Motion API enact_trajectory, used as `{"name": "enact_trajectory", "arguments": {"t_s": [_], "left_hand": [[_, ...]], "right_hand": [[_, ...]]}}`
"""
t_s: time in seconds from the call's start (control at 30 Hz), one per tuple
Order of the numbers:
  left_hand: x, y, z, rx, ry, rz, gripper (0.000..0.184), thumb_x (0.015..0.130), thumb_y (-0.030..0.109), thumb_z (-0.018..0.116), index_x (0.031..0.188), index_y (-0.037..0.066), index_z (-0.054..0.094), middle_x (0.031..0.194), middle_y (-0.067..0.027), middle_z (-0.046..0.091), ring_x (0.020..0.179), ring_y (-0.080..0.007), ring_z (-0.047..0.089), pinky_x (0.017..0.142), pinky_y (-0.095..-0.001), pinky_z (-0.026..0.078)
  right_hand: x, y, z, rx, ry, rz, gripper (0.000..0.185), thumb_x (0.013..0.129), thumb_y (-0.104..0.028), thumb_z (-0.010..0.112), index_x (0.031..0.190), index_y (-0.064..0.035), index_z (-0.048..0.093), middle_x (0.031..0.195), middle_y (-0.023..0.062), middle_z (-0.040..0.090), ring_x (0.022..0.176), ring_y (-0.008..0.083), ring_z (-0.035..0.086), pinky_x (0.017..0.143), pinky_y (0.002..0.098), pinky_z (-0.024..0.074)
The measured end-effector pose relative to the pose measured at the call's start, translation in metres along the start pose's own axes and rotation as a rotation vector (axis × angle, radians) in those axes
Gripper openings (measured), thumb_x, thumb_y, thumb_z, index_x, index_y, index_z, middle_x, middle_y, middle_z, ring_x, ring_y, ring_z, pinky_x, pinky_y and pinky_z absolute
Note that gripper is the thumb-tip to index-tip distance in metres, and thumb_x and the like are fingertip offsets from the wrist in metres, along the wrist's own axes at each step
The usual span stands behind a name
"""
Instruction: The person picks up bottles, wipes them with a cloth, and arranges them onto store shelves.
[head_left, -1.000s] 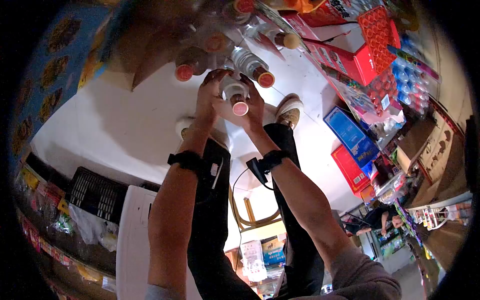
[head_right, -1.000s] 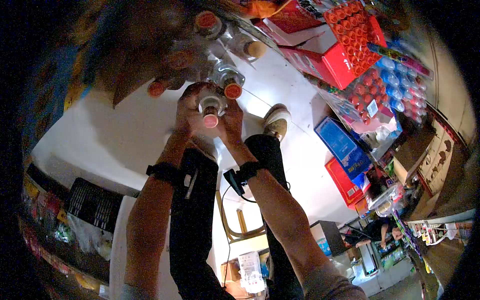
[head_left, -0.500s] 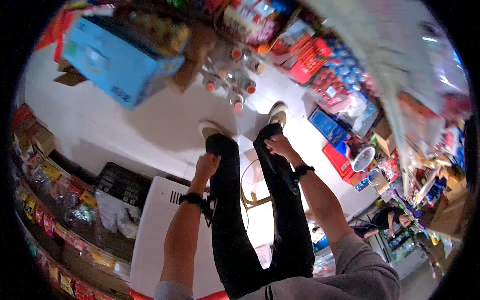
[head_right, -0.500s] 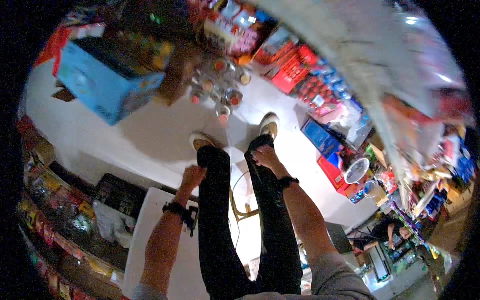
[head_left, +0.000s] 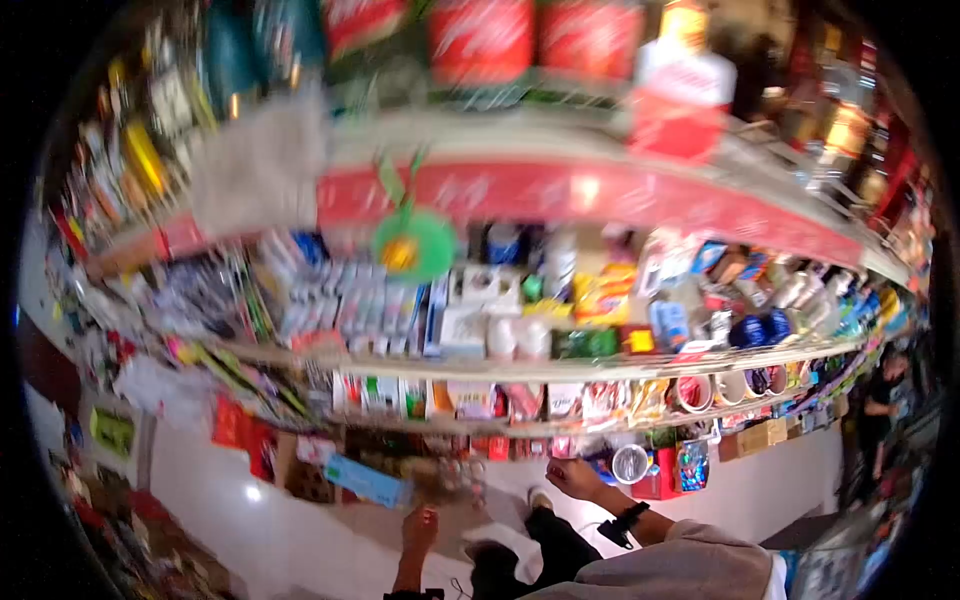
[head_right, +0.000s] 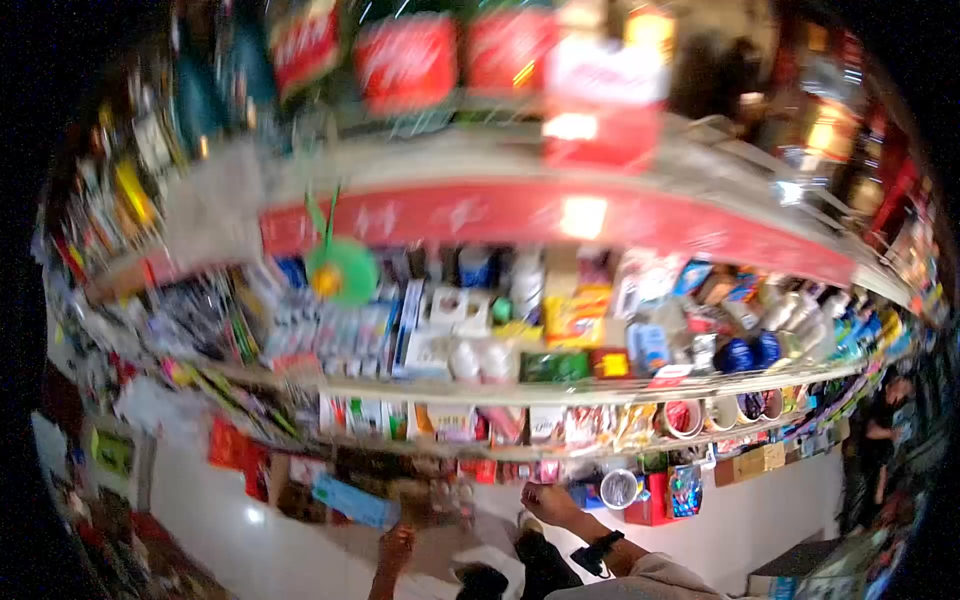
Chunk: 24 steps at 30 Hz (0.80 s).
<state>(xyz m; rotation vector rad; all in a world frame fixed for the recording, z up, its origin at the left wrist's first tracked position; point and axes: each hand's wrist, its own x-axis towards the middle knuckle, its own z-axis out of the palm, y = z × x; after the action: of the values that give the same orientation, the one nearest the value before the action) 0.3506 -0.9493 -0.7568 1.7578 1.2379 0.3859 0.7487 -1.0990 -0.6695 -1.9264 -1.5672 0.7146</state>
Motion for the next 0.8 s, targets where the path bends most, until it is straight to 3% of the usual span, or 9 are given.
{"name": "enact_trajectory", "arguments": {"t_s": [0.1,0.17,0.27,0.37,0.47,0.5,0.57,0.73,0.8], "left_hand": [[0.011,0.230,-0.041,0.142,-0.036,0.143,0.014,0.092,0.015,0.062,0.104,0.009,0.065,0.085,-0.0115,0.069,0.081,-0.0306,0.069,0.072,-0.0375,0.053],[-0.003,0.361,-0.061,0.098,0.016,0.486,0.014,0.094,0.011,0.060,0.106,0.005,0.064,0.091,-0.0153,0.068,0.084,-0.0330,0.068,0.073,-0.0380,0.052],[-0.030,0.514,-0.083,0.141,0.102,0.900,0.013,0.095,0.009,0.060,0.104,-0.001,0.063,0.097,-0.0152,0.069,0.091,-0.0275,0.068,0.080,-0.0366,0.053],[-0.040,0.640,-0.096,0.211,0.235,1.247,0.012,0.092,0.000,0.059,0.104,-0.002,0.062,0.098,-0.0130,0.069,0.093,-0.0245,0.068,0.083,-0.0351,0.053],[-0.024,0.737,-0.088,0.067,0.208,1.288,0.024,0.091,0.001,0.062,0.114,-0.002,0.057,0.107,-0.0103,0.066,0.098,-0.0181,0.066,0.087,-0.0313,0.052],[-0.014,0.770,-0.085,0.023,0.183,1.313,0.029,0.091,0.001,0.063,0.119,-0.001,0.054,0.111,-0.0101,0.064,0.101,-0.0163,0.064,0.088,-0.0300,0.051],[0.025,0.826,-0.074,-0.132,0.099,1.325,0.035,0.087,0.013,0.069,0.116,-0.002,0.056,0.101,-0.0141,0.068,0.094,-0.0208,0.068,0.086,-0.0353,0.053],[0.078,0.932,-0.052,0.224,0.142,0.990,0.055,0.078,0.032,0.079,0.115,-0.005,0.062,0.111,-0.0207,0.068,0.094,-0.0241,0.068,0.087,-0.0331,0.052],[0.112,0.959,-0.045,0.455,0.030,0.654,0.090,0.078,0.052,0.077,0.144,0.001,0.043,0.141,-0.0207,0.050,0.124,-0.0326,0.053,0.102,-0.0412,0.043]], "right_hand": [[0.004,-0.101,-0.125,0.014,0.214,-0.206,0.014,0.089,-0.016,0.064,0.093,-0.0030,0.060,0.081,0.0183,0.064,0.074,0.0377,0.065,0.066,0.0448,0.0518],[-0.001,-0.142,-0.194,-0.071,0.366,-0.314,0.013,0.085,-0.012,0.066,0.090,-0.0014,0.060,0.081,0.0161,0.062,0.073,0.0355,0.063,0.066,0.0431,0.0510],[-0.017,-0.191,-0.298,-0.221,0.685,-0.614,0.020,0.073,-0.003,0.071,0.089,-0.0045,0.058,0.080,0.0118,0.059,0.074,0.0322,0.062,0.062,0.0405,0.0497],[-0.027,-0.221,-0.386,-0.449,1.038,-0.689,0.027,0.072,-0.003,0.072,0.096,-0.0055,0.061,0.095,0.0107,0.063,0.080,0.0298,0.062,0.065,0.0397,0.0495],[-0.029,-0.241,-0.454,-0.569,1.224,-0.687,0.032,0.077,-0.005,0.070,0.108,-0.0038,0.062,0.109,0.0150,0.062,0.102,0.0349,0.059,0.087,0.0439,0.0481],[-0.027,-0.244,-0.470,-0.628,1.294,-0.667,0.031,0.078,-0.006,0.069,0.108,-0.0035,0.062,0.110,0.0145,0.062,0.105,0.0344,0.059,0.091,0.0456,0.0469],[-0.021,-0.244,-0.495,-0.669,1.321,-0.670,0.030,0.080,-0.009,0.068,0.109,-0.0027,0.063,0.108,0.0139,0.063,0.104,0.0330,0.059,0.093,0.0445,0.0456],[-0.001,-0.216,-0.513,-0.693,1.217,-0.700,0.030,0.081,-0.013,0.069,0.108,-0.0015,0.064,0.101,0.0122,0.063,0.096,0.0296,0.059,0.090,0.0412,0.0454],[0.001,-0.213,-0.515,-0.683,1.238,-0.731,0.030,0.080,-0.016,0.069,0.106,-0.0008,0.064,0.095,0.0112,0.062,0.091,0.0280,0.059,0.089,0.0401,0.0456]]}}
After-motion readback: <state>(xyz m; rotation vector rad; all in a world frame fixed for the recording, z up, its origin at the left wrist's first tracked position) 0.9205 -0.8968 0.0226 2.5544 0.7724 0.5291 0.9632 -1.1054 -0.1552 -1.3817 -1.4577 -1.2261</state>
